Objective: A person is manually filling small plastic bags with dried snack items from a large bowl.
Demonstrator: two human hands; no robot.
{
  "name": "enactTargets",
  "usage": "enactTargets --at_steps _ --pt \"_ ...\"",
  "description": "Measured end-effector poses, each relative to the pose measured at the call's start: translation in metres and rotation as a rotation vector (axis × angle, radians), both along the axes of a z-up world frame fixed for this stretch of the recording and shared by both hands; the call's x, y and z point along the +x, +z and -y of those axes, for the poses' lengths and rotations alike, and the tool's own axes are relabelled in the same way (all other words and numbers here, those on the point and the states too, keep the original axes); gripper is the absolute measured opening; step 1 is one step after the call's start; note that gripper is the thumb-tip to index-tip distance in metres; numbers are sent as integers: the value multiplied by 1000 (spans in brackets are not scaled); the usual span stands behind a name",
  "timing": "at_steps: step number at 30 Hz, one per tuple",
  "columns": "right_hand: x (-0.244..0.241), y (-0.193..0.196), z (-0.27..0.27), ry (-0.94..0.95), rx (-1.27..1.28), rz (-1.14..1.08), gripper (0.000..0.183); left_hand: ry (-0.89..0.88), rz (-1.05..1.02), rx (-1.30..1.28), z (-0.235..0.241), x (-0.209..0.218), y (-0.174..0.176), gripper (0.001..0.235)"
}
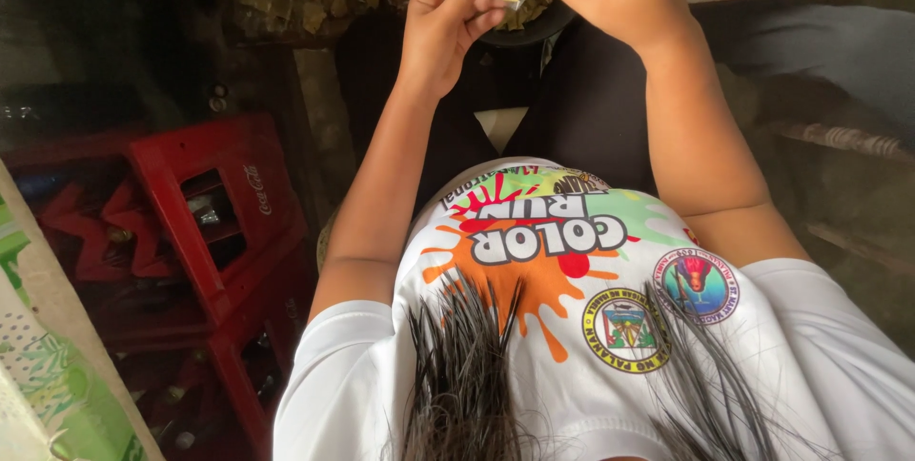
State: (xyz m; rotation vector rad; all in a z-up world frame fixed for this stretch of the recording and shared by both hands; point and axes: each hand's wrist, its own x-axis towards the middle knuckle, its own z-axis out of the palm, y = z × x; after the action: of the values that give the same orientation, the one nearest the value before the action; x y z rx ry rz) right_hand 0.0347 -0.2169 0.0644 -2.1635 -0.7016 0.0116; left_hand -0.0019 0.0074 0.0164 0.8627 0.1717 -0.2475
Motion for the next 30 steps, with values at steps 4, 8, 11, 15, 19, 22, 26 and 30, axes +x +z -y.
enactTargets --at_steps 4,8,11,15,19,22,26,30 --pt "-1 10 -7 42 -14 59 12 -51 50 34 0 -1 -8 28" --pt "-1 12 -8 59 2 53 14 -78 33 132 3 -1 -3 30" --pt "-1 14 -10 98 -38 74 13 -69 132 258 5 -1 1 31" --pt "-2 12 -13 143 28 41 16 12 329 219 6 0 9 11" --pt "-6 8 -8 -3 51 -31 8 30 305 228 5 -1 10 9" --pt "-6 13 -9 32 15 -23 9 45 370 503 6 -1 -1 15" --pt "-5 4 -5 36 -112 -6 7 79 457 776 4 2 -2 18" --pt "-1 6 -8 168 -57 17 30 108 692 995 -2 7 11 8"
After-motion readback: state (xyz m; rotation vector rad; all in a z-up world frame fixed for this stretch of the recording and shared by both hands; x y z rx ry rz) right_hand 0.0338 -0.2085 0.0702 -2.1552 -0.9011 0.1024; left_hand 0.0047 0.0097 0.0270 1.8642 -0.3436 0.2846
